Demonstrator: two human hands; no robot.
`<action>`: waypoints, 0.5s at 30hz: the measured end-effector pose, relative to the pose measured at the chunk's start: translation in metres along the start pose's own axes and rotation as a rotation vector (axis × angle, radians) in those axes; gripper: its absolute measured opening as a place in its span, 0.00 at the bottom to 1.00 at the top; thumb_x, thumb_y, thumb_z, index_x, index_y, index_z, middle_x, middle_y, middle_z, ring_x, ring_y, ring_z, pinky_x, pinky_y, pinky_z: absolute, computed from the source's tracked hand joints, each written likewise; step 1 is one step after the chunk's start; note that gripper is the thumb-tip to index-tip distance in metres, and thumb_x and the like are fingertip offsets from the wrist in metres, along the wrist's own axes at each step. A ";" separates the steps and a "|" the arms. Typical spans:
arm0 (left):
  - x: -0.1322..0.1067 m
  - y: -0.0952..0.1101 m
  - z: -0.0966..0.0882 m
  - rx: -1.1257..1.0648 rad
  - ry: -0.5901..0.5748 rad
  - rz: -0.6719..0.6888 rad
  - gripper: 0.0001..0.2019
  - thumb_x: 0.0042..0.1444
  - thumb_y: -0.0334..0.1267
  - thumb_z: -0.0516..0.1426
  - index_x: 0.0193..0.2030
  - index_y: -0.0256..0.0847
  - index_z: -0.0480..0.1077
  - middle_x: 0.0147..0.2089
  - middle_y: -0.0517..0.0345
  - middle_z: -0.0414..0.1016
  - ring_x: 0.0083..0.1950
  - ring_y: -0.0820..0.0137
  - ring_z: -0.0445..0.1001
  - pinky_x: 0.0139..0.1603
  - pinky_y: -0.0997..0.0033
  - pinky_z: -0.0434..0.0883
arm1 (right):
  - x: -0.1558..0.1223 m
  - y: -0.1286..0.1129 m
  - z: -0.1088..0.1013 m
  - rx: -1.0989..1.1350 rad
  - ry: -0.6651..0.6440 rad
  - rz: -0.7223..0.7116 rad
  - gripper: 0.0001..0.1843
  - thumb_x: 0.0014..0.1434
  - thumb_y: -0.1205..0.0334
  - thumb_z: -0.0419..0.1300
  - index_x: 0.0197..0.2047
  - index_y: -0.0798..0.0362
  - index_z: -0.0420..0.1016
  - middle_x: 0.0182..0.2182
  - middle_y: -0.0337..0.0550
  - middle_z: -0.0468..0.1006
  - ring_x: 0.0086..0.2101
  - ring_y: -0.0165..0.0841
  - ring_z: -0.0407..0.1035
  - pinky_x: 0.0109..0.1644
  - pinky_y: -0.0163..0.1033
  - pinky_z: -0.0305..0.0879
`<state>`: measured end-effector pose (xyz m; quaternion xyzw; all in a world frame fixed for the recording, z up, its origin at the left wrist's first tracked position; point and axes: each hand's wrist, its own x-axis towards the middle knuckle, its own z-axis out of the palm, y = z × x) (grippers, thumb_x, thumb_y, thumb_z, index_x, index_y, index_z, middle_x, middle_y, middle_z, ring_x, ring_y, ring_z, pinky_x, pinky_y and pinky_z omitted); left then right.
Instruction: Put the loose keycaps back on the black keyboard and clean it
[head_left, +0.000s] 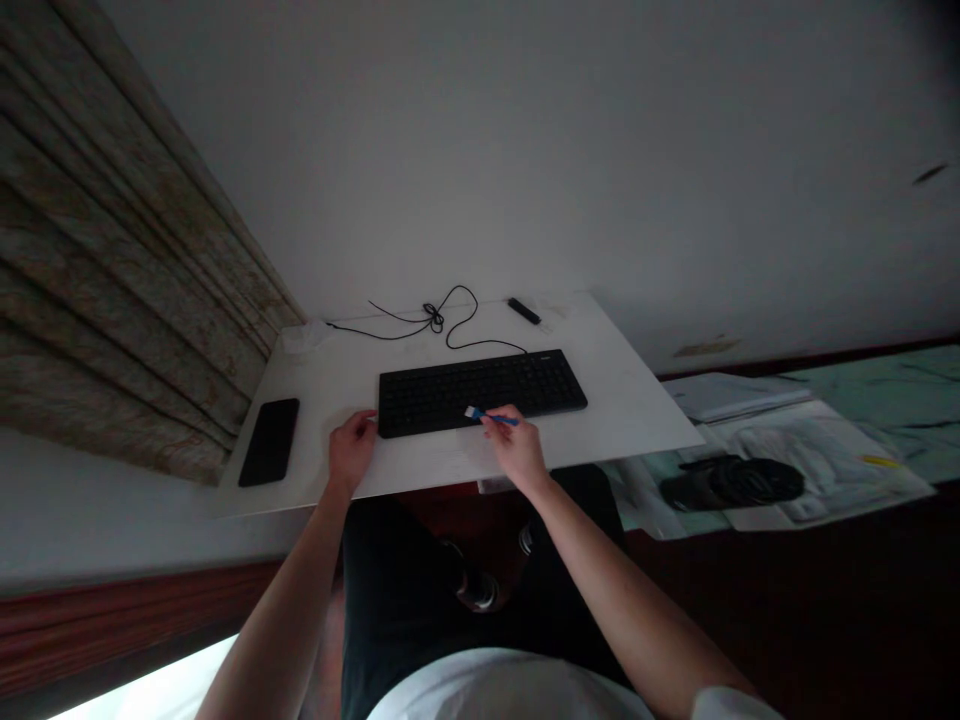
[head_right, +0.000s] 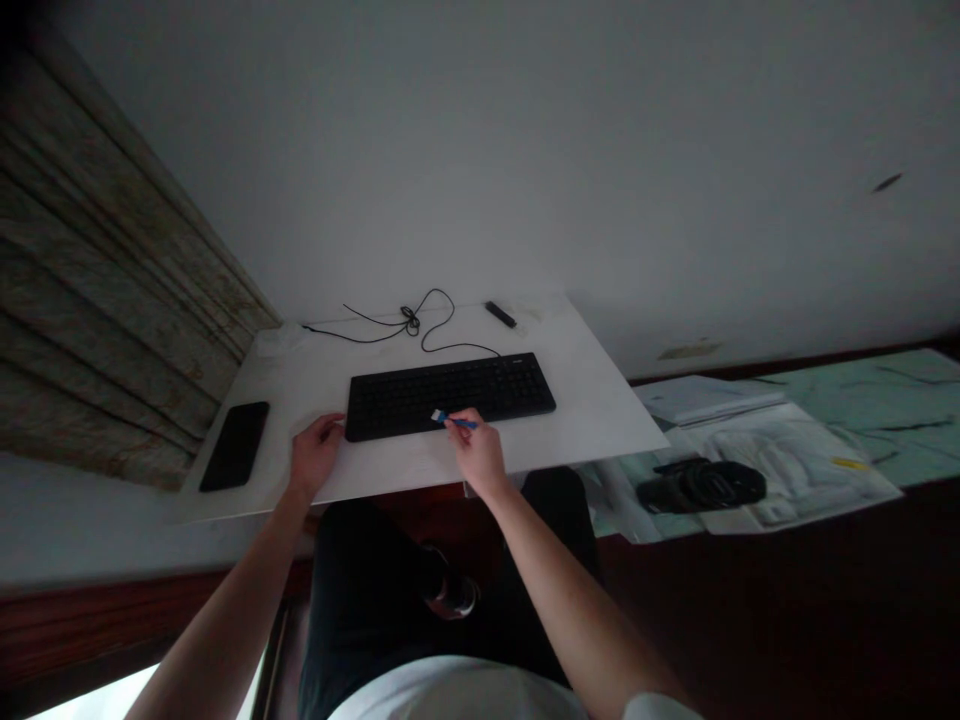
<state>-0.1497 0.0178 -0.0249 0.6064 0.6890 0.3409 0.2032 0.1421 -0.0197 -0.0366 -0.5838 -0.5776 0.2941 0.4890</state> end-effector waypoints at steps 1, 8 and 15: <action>0.000 0.000 0.000 0.000 0.000 0.002 0.18 0.59 0.41 0.52 0.49 0.42 0.79 0.39 0.55 0.83 0.42 0.62 0.80 0.49 0.62 0.73 | -0.002 -0.008 0.019 0.024 -0.055 -0.004 0.14 0.66 0.48 0.57 0.41 0.49 0.73 0.31 0.43 0.83 0.30 0.36 0.78 0.33 0.37 0.69; 0.000 -0.001 -0.002 -0.006 -0.036 0.030 0.17 0.60 0.41 0.52 0.49 0.43 0.79 0.41 0.54 0.84 0.42 0.63 0.80 0.50 0.63 0.74 | 0.000 -0.060 0.115 -0.200 -0.257 -0.129 0.07 0.67 0.56 0.58 0.39 0.48 0.73 0.33 0.43 0.84 0.33 0.37 0.79 0.34 0.35 0.64; 0.003 -0.008 0.001 -0.017 -0.065 0.060 0.17 0.61 0.42 0.53 0.50 0.43 0.79 0.41 0.54 0.83 0.41 0.63 0.80 0.49 0.64 0.75 | 0.007 -0.036 0.065 -0.337 -0.097 -0.067 0.09 0.67 0.57 0.53 0.37 0.48 0.71 0.25 0.41 0.80 0.27 0.36 0.76 0.30 0.35 0.58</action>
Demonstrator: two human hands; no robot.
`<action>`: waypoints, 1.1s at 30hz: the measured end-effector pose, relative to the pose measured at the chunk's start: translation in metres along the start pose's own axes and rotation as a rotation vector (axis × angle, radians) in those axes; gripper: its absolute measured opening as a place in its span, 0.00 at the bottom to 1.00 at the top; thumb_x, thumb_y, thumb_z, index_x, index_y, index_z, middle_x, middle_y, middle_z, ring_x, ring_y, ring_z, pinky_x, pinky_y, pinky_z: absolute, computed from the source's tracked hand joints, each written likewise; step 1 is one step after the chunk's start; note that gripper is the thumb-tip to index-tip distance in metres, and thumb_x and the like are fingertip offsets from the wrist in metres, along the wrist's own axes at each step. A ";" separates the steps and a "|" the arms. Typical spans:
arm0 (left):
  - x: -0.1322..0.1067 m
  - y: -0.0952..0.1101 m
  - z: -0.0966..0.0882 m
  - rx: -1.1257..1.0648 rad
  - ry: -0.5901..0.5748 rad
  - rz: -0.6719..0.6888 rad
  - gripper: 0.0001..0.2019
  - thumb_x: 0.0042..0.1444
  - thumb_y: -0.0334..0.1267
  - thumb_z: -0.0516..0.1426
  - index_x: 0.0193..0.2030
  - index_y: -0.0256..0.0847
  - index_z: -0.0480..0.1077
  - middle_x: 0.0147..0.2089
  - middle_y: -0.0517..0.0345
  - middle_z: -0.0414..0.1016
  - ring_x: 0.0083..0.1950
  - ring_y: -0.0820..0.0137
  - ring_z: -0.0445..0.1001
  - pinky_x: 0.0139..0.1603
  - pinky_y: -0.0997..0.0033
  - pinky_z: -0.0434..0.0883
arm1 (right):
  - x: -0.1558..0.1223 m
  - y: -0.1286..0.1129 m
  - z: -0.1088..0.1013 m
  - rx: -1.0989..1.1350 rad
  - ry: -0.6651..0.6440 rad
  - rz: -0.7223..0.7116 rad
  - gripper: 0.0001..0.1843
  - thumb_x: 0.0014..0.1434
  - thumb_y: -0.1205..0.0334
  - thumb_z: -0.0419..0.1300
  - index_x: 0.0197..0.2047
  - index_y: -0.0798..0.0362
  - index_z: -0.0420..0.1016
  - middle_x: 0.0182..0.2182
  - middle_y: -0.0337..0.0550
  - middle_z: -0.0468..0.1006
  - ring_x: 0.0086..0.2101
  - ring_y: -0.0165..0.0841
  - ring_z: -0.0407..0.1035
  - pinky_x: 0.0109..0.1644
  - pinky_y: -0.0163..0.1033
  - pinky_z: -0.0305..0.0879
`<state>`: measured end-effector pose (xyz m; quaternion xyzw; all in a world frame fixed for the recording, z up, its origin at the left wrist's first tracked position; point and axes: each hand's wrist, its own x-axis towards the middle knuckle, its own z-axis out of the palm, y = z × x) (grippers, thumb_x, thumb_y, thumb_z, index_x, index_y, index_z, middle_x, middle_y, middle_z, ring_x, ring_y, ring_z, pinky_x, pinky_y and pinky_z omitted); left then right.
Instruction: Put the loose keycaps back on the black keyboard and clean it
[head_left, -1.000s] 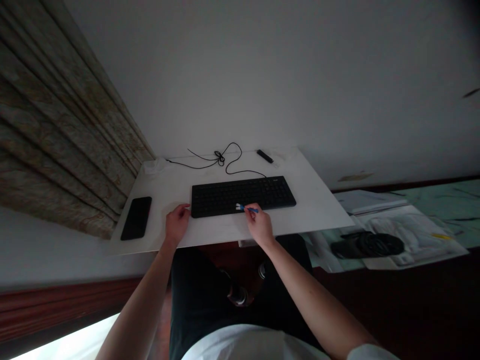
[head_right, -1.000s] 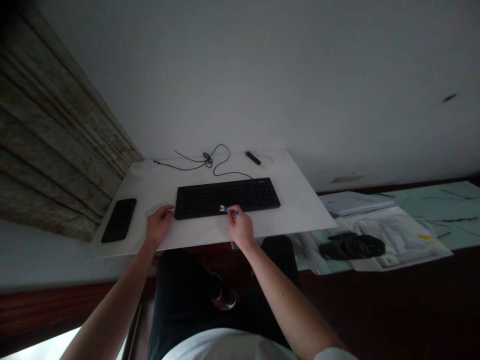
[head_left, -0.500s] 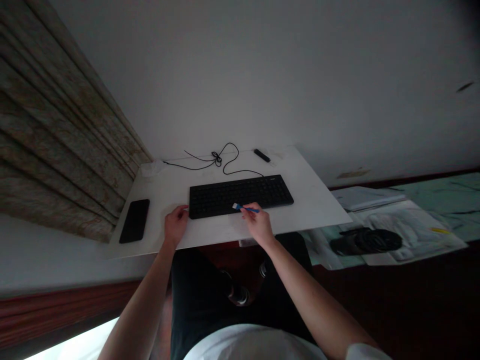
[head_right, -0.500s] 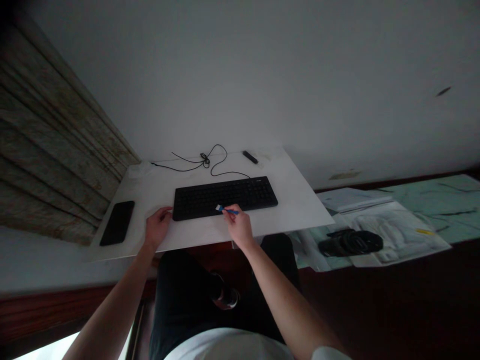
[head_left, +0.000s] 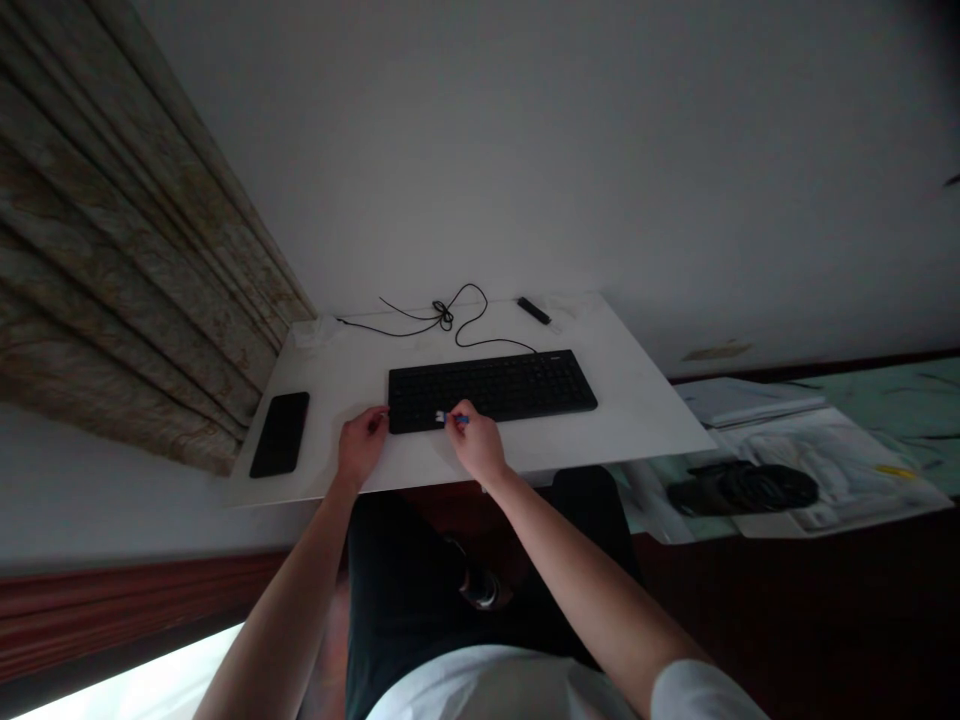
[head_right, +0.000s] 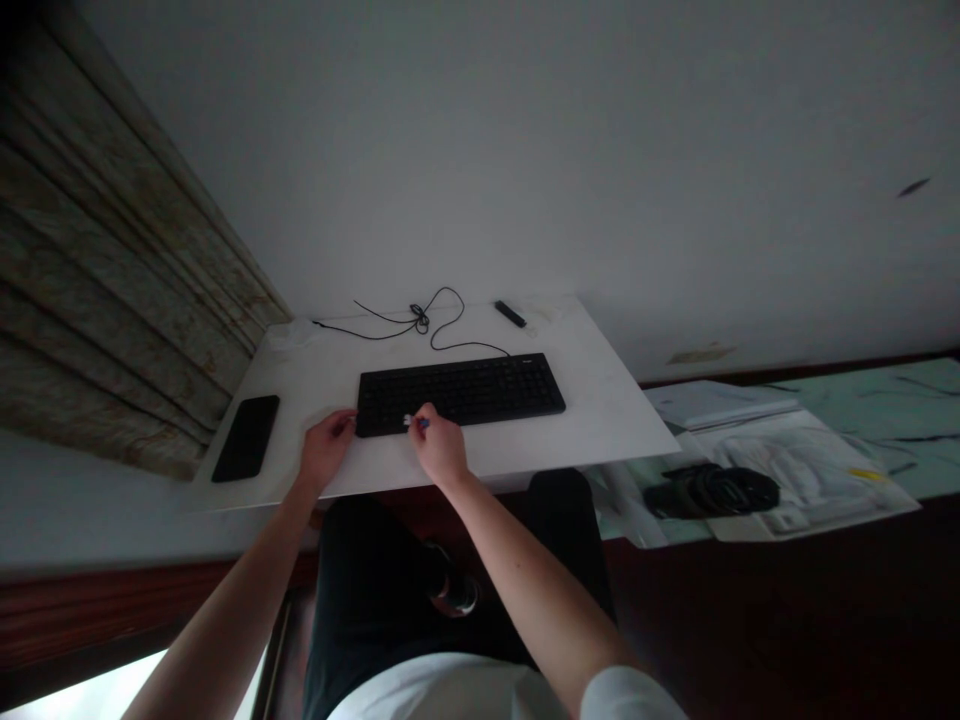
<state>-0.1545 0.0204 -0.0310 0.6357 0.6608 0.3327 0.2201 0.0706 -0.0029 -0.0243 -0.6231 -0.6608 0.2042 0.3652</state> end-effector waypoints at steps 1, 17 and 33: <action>0.000 -0.001 0.001 0.007 -0.005 0.009 0.17 0.61 0.41 0.53 0.50 0.43 0.78 0.42 0.53 0.83 0.41 0.63 0.80 0.49 0.63 0.74 | -0.002 0.013 -0.014 -0.008 0.041 0.024 0.09 0.67 0.57 0.53 0.36 0.48 0.70 0.24 0.41 0.79 0.26 0.36 0.76 0.29 0.35 0.58; -0.012 0.024 0.025 0.202 0.106 0.160 0.23 0.62 0.47 0.57 0.61 0.42 0.68 0.63 0.44 0.71 0.64 0.54 0.70 0.67 0.49 0.65 | -0.017 0.039 -0.047 0.026 0.095 0.059 0.13 0.68 0.51 0.53 0.36 0.48 0.71 0.25 0.43 0.80 0.29 0.39 0.78 0.31 0.36 0.63; -0.018 0.025 0.035 0.227 0.159 0.189 0.23 0.61 0.47 0.58 0.61 0.42 0.67 0.63 0.43 0.70 0.65 0.52 0.69 0.66 0.47 0.66 | -0.013 0.056 -0.071 -0.017 0.092 0.045 0.12 0.67 0.51 0.53 0.36 0.47 0.71 0.26 0.43 0.81 0.29 0.39 0.78 0.31 0.37 0.63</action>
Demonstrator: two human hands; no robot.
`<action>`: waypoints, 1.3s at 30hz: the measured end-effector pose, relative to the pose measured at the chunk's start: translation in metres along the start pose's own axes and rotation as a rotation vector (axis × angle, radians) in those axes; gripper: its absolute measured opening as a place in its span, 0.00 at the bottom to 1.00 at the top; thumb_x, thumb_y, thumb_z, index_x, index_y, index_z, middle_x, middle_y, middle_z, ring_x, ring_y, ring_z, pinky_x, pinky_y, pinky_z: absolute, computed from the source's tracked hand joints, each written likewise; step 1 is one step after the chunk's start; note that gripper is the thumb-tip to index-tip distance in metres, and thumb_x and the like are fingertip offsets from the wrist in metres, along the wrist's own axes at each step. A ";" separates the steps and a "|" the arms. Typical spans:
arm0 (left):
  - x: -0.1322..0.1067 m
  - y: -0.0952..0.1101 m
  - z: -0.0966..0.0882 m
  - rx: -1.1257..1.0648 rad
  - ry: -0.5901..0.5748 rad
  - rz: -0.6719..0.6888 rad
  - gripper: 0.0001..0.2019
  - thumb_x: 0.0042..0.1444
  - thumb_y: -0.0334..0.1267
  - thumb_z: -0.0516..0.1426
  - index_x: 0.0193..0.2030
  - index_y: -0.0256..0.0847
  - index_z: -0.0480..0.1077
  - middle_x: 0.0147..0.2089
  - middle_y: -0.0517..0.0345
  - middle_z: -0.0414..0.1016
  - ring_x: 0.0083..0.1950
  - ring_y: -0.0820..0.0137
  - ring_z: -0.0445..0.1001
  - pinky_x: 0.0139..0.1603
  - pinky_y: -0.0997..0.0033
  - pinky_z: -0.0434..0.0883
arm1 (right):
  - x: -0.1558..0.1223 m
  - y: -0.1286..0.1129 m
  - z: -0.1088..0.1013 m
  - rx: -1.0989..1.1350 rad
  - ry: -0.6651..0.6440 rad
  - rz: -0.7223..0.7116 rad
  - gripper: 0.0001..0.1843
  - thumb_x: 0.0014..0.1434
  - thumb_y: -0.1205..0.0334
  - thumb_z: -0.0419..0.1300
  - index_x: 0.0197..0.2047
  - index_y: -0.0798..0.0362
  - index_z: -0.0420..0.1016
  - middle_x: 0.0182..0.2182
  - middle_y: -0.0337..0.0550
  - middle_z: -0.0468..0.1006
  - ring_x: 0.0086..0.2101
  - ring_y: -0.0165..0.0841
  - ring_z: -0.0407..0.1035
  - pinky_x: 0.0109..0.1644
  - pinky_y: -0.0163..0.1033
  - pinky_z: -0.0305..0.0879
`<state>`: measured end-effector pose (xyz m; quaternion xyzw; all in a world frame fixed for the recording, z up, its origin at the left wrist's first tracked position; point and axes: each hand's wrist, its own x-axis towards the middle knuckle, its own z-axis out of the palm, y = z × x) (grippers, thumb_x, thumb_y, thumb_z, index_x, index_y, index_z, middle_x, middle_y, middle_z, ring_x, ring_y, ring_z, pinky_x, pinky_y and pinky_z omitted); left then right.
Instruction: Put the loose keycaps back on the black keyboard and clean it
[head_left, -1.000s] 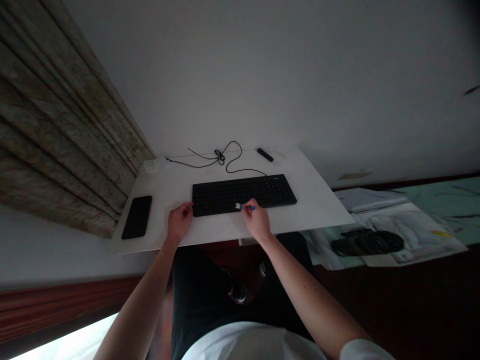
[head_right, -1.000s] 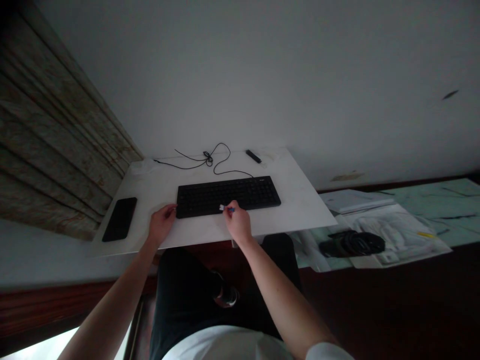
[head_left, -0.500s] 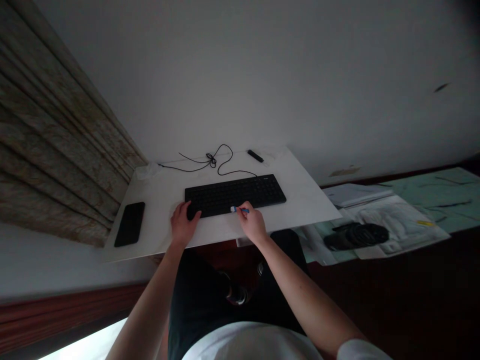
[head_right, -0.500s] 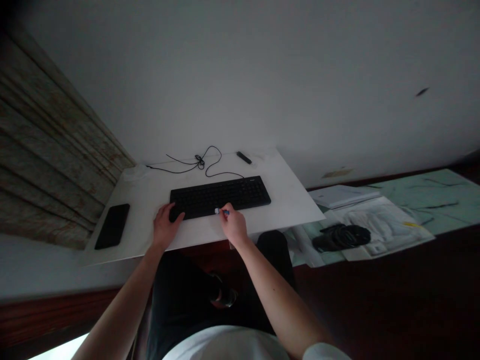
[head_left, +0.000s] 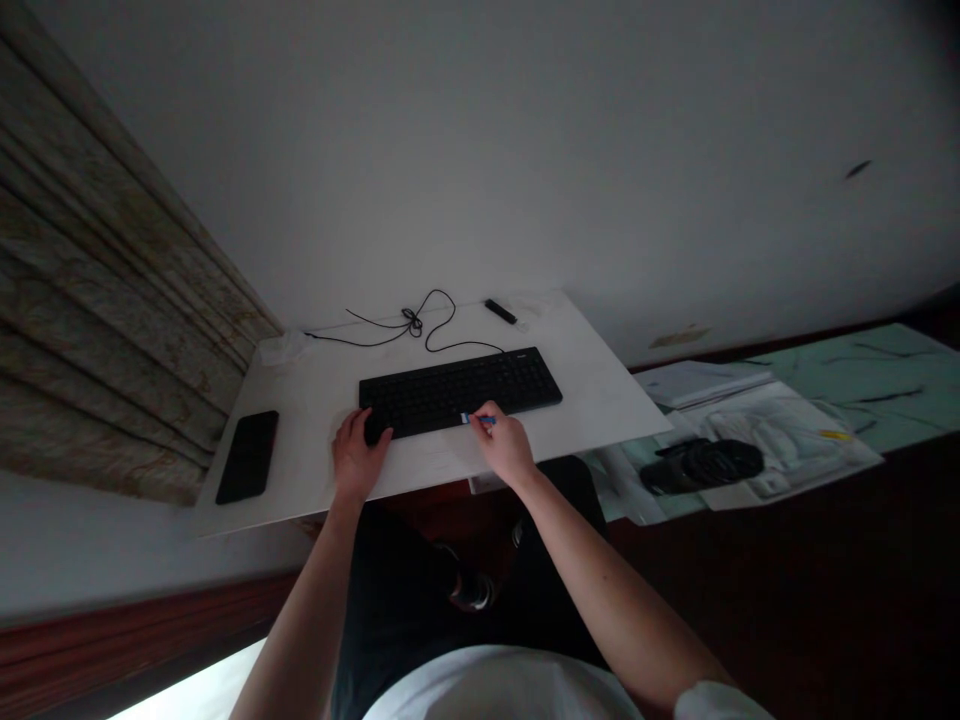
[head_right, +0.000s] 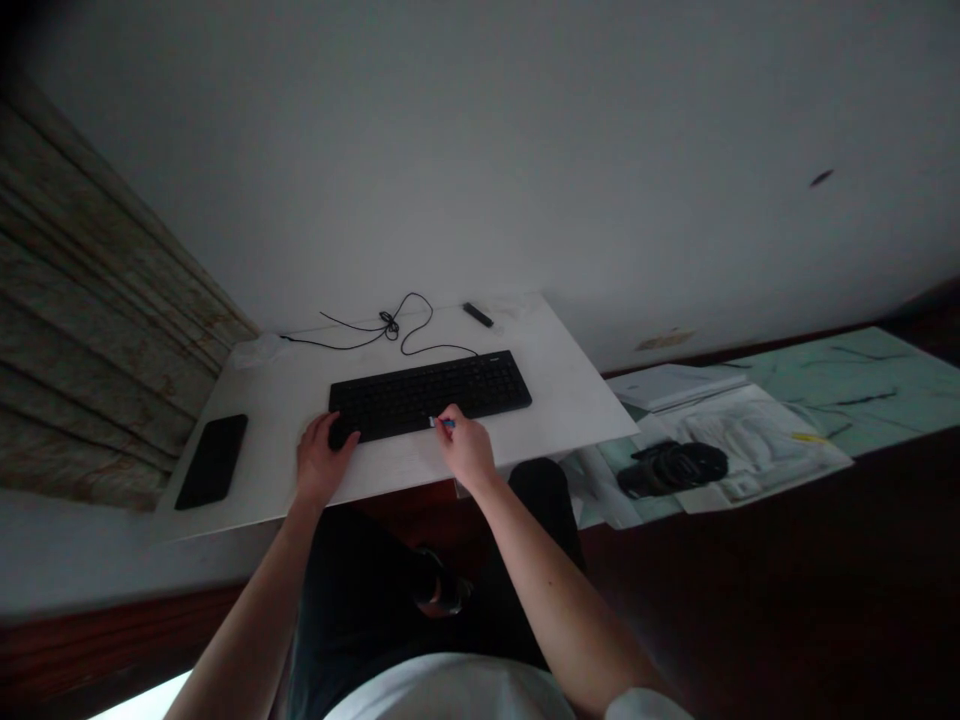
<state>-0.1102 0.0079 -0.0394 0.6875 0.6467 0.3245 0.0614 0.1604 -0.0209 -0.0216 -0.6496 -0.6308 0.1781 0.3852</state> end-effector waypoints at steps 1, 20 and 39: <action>0.000 0.000 0.000 -0.004 -0.002 0.001 0.23 0.61 0.47 0.58 0.61 0.43 0.67 0.63 0.43 0.71 0.65 0.52 0.69 0.66 0.47 0.67 | 0.000 0.001 0.000 -0.028 0.009 0.005 0.12 0.67 0.51 0.53 0.37 0.47 0.71 0.26 0.43 0.81 0.30 0.39 0.78 0.31 0.37 0.62; -0.009 0.028 0.007 0.103 -0.073 0.215 0.22 0.63 0.40 0.54 0.63 0.42 0.69 0.66 0.41 0.69 0.66 0.49 0.68 0.68 0.44 0.60 | 0.006 0.038 -0.034 -0.079 0.065 0.028 0.13 0.67 0.49 0.54 0.36 0.48 0.72 0.26 0.43 0.81 0.29 0.39 0.77 0.30 0.37 0.62; -0.017 0.087 0.044 0.032 -0.274 0.566 0.20 0.67 0.35 0.50 0.63 0.41 0.70 0.67 0.45 0.69 0.70 0.58 0.65 0.72 0.45 0.60 | 0.010 0.080 -0.087 -0.114 0.110 0.089 0.14 0.65 0.48 0.54 0.36 0.48 0.72 0.26 0.44 0.81 0.29 0.40 0.77 0.32 0.38 0.64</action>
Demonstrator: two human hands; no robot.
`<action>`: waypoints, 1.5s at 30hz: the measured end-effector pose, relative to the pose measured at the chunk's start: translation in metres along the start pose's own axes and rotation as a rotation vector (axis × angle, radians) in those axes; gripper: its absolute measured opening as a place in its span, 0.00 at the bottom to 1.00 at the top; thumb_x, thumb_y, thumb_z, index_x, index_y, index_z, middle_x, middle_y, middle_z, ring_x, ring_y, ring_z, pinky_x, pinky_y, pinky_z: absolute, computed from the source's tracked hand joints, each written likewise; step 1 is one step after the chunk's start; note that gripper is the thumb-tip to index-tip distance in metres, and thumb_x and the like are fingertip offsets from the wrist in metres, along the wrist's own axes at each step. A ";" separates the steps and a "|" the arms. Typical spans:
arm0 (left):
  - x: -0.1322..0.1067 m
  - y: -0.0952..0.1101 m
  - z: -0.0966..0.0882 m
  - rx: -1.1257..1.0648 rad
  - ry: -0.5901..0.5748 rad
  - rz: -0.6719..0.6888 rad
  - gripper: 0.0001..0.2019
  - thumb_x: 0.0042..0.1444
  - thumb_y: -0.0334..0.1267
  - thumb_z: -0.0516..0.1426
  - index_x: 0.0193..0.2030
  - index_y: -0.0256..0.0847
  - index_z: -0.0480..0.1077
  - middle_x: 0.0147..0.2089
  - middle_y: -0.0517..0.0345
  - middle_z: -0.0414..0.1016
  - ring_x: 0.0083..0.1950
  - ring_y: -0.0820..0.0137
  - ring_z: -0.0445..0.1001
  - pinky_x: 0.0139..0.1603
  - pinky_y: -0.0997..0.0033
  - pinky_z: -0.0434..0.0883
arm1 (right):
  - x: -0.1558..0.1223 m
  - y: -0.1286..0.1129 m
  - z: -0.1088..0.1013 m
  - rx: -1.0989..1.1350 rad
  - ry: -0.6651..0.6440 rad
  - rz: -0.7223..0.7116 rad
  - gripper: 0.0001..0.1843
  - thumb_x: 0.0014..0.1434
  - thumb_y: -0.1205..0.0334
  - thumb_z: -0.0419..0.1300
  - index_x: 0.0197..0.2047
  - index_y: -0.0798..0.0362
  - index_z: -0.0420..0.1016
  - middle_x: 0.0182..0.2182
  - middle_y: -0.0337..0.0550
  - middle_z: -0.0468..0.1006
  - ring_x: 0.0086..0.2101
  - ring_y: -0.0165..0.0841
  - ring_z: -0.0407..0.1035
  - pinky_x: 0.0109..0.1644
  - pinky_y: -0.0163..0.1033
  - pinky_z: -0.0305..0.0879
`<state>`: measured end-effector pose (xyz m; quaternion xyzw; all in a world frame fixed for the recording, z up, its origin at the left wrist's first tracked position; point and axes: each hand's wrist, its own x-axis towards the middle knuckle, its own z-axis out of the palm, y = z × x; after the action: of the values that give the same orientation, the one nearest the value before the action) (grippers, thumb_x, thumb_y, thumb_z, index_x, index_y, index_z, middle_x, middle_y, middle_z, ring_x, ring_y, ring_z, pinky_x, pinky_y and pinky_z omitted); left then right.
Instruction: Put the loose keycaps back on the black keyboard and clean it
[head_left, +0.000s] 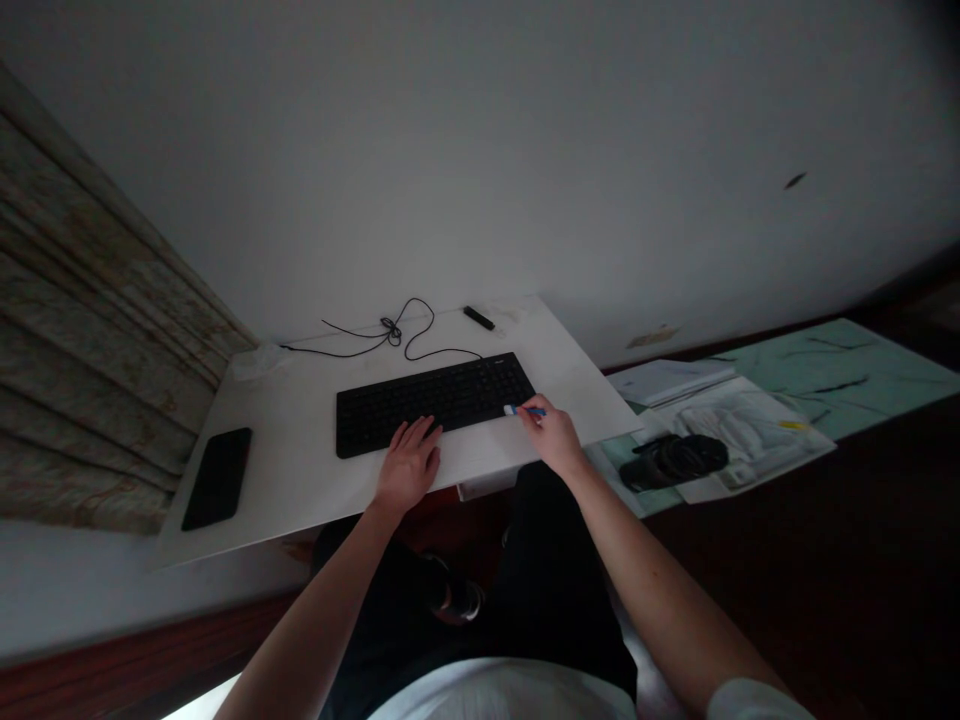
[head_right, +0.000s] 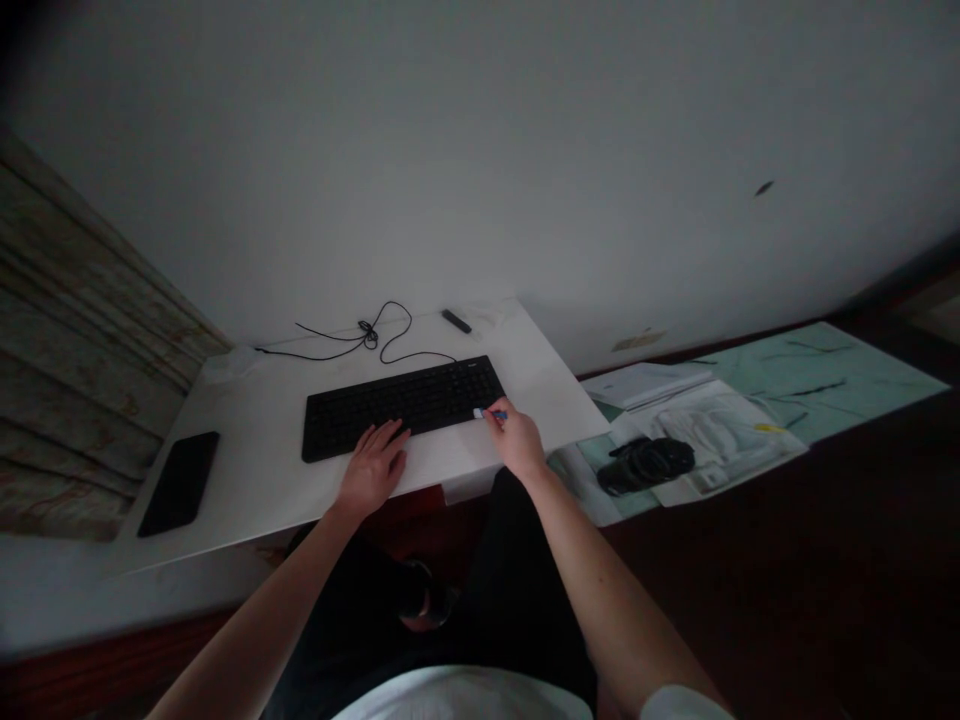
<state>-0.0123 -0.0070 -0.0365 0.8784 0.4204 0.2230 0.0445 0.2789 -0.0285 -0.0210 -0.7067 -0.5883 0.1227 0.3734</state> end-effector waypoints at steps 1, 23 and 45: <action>-0.001 0.000 0.000 0.007 0.001 0.002 0.20 0.67 0.35 0.50 0.63 0.41 0.70 0.67 0.45 0.69 0.70 0.58 0.65 0.72 0.45 0.60 | 0.002 0.006 -0.004 -0.043 0.031 0.022 0.14 0.64 0.48 0.54 0.36 0.48 0.72 0.26 0.45 0.81 0.29 0.41 0.77 0.32 0.38 0.63; -0.002 -0.001 0.004 -0.002 0.046 0.006 0.20 0.65 0.35 0.51 0.63 0.41 0.69 0.67 0.44 0.69 0.69 0.56 0.66 0.71 0.43 0.62 | 0.028 0.052 -0.025 0.240 0.001 0.085 0.22 0.61 0.37 0.58 0.35 0.49 0.69 0.30 0.47 0.83 0.28 0.38 0.77 0.34 0.40 0.71; -0.038 -0.122 -0.047 -0.095 0.272 -0.531 0.20 0.65 0.45 0.50 0.57 0.40 0.72 0.63 0.45 0.72 0.65 0.55 0.69 0.70 0.45 0.64 | 0.078 0.054 -0.036 0.154 -0.085 0.173 0.08 0.57 0.58 0.62 0.31 0.49 0.68 0.25 0.41 0.81 0.23 0.32 0.72 0.30 0.36 0.66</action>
<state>-0.1407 0.0380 -0.0405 0.6967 0.6265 0.3389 0.0857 0.3632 0.0279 -0.0118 -0.7183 -0.5291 0.2291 0.3894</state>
